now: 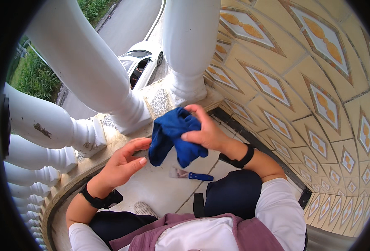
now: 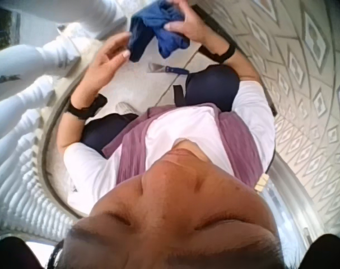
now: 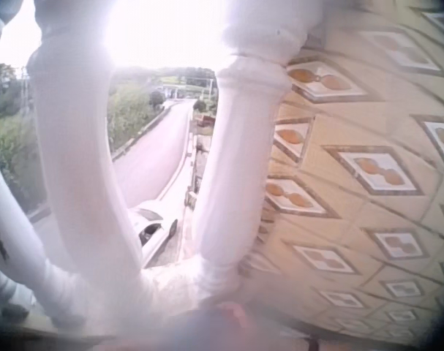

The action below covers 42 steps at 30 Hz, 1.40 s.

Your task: The person wipes the white balcony balusters with a blue cloth and uses a scraper tool to remove debris from the base of the railing.

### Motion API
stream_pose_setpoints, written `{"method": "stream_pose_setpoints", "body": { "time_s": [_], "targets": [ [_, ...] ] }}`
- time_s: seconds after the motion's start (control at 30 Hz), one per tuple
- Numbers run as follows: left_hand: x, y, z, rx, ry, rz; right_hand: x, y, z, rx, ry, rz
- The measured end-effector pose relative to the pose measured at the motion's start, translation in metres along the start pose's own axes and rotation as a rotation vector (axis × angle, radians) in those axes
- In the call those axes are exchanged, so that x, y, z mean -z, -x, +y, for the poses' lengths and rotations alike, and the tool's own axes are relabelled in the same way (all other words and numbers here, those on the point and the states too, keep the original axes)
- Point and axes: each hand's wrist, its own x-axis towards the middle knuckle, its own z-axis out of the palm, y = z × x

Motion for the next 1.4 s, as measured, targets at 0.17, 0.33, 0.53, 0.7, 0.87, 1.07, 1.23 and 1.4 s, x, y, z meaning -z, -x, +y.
{"method": "stream_pose_setpoints", "body": {
  "time_s": [0.17, 0.33, 0.53, 0.7, 0.87, 1.07, 1.23, 1.4],
  "targets": [
    [0.024, 0.014, -0.010, 0.171, 0.241, 0.231, 0.091, -0.033, 0.046, 0.073, 0.720, 0.604],
    [0.032, 0.019, -0.019, 0.248, 0.204, 0.248, 0.045, -0.037, 0.081, 0.060, 0.999, 0.592],
    [0.033, 0.011, -0.031, 0.216, 0.236, 0.230, -0.036, -0.038, 0.038, 0.155, 0.415, 0.139],
    [0.045, 0.034, -0.028, 0.162, 0.202, 0.270, -0.013, -0.045, -0.023, 0.363, 0.429, 0.413],
    [0.058, 0.044, -0.031, 0.207, 0.218, 0.405, -0.031, -0.053, 0.022, 0.595, 1.296, 0.180],
    [0.050, 0.046, -0.034, 0.142, 0.195, 0.309, -0.054, -0.087, 0.041, 0.387, 1.679, -0.158],
    [0.049, 0.048, -0.032, 0.103, 0.168, 0.274, -0.059, -0.132, 0.031, 0.409, 1.973, -0.187],
    [0.052, 0.053, -0.032, 0.047, 0.159, 0.278, -0.047, -0.178, 0.028, 0.212, 1.866, -0.439]
  ]
}}
